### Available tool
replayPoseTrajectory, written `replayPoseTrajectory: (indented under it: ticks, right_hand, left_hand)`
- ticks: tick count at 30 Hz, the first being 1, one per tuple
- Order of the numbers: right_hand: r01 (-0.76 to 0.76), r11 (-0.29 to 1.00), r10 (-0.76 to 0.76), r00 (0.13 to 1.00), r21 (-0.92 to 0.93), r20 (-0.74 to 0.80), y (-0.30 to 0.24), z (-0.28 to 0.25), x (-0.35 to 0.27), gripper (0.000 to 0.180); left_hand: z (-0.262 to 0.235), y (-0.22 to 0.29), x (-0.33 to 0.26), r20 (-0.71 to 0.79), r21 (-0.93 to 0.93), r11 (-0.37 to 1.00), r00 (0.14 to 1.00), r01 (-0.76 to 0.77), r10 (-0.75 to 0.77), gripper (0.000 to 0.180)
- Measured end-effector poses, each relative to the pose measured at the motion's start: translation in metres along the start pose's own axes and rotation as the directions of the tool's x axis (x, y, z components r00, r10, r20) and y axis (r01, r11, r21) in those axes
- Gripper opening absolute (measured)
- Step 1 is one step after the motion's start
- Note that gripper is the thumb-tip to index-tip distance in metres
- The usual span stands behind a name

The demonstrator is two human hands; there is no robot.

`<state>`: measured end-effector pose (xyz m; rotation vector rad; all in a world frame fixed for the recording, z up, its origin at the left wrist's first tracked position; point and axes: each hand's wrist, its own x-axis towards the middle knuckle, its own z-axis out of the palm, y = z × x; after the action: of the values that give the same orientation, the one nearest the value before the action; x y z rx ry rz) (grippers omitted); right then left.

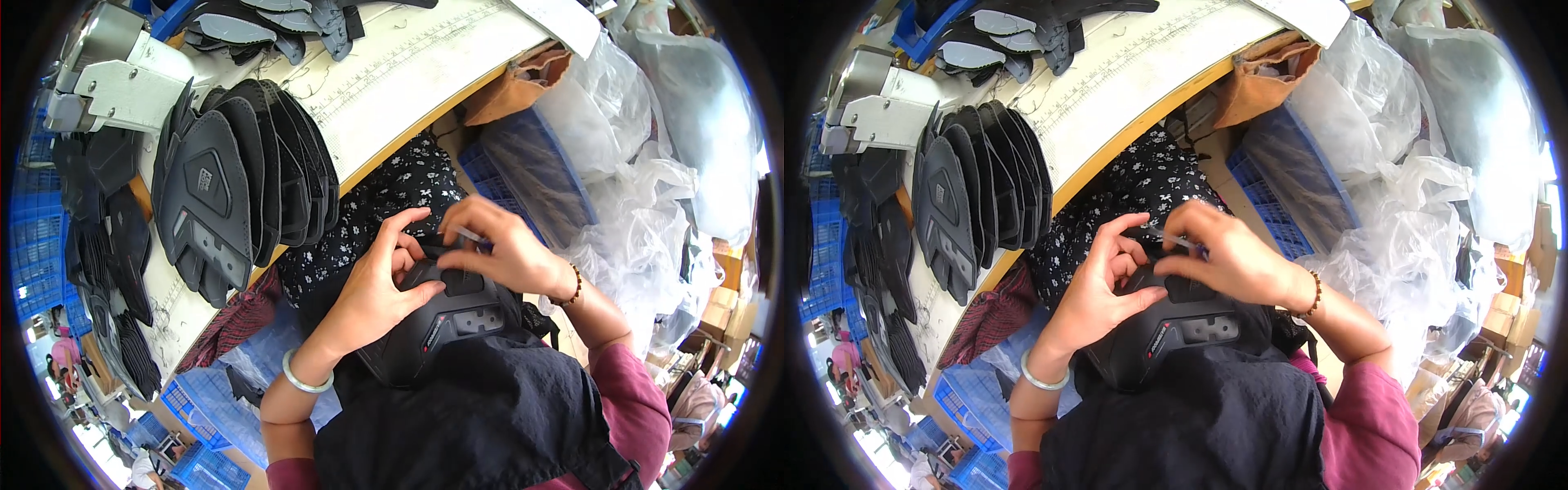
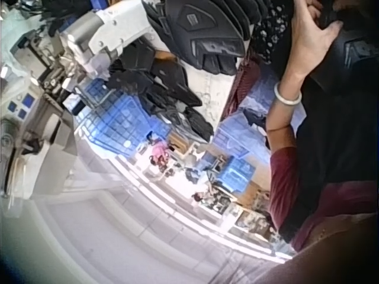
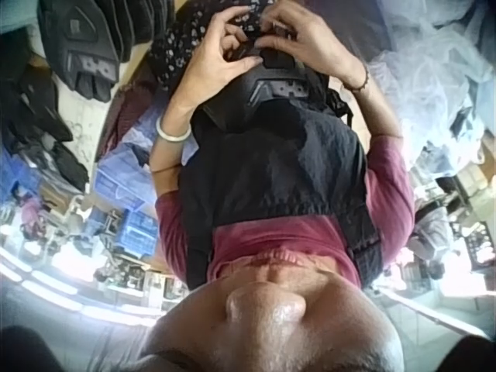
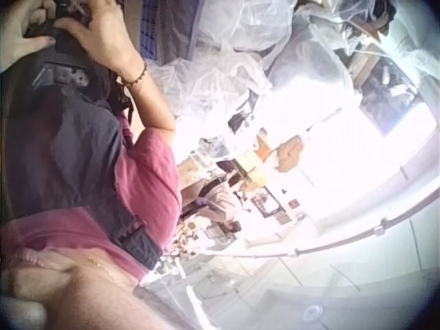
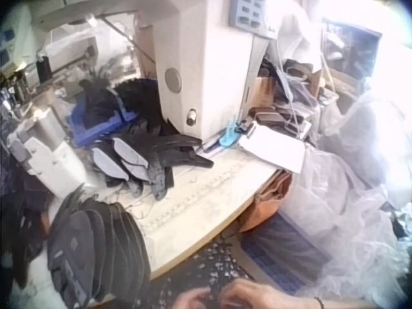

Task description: Trimming excess material from black shoe upper components using a hand trimmer.

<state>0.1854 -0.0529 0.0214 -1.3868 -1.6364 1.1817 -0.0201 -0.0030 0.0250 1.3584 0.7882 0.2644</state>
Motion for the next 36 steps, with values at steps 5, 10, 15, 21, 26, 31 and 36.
replayPoseTrajectory:
  ticks: [5, 10, 15, 21, 26, 31, 36]
  right_hand:
    - [0.045, 0.998, -0.039, 0.988, -0.036, 0.146, 0.002, 0.008, 0.002, 0.023]
    - [0.268, 0.936, -0.236, 0.959, -0.227, 0.159, 0.003, 0.013, -0.001, 0.025]
    - [0.206, 0.902, -0.228, 0.974, -0.380, -0.012, 0.020, 0.024, -0.003, 0.027]
    - [-0.207, 0.971, 0.229, 0.948, 0.115, -0.223, -0.003, 0.003, 0.006, 0.016]
    - [-0.055, 0.998, 0.051, 0.990, 0.026, 0.129, -0.008, 0.008, 0.000, 0.020]
    - [-0.129, 0.982, 0.106, 0.982, 0.137, 0.159, 0.003, 0.010, 0.001, 0.016]
    - [-0.365, 0.882, 0.278, 0.913, 0.297, 0.297, 0.003, 0.009, 0.003, 0.015]
  left_hand:
    - [0.005, 0.006, -0.004, -0.046, 0.131, 0.990, 0.997, -0.057, 0.064, 0.087]
    - [0.006, -0.005, -0.005, -0.062, 0.068, 0.985, 0.985, -0.158, 0.162, 0.088]
    - [0.003, -0.004, -0.007, -0.001, -0.196, 0.979, 0.999, -0.051, 0.052, 0.088]
    - [0.000, -0.009, -0.007, -0.010, -0.226, 0.974, 1.000, 0.004, -0.006, 0.091]
    - [0.001, -0.002, -0.006, 0.003, -0.155, 0.987, 0.999, -0.045, 0.046, 0.093]
    - [0.005, -0.002, -0.006, 0.009, -0.174, 0.983, 0.999, -0.050, 0.052, 0.094]
    - [0.004, -0.002, -0.006, 0.025, -0.181, 0.982, 0.998, -0.048, 0.053, 0.093]
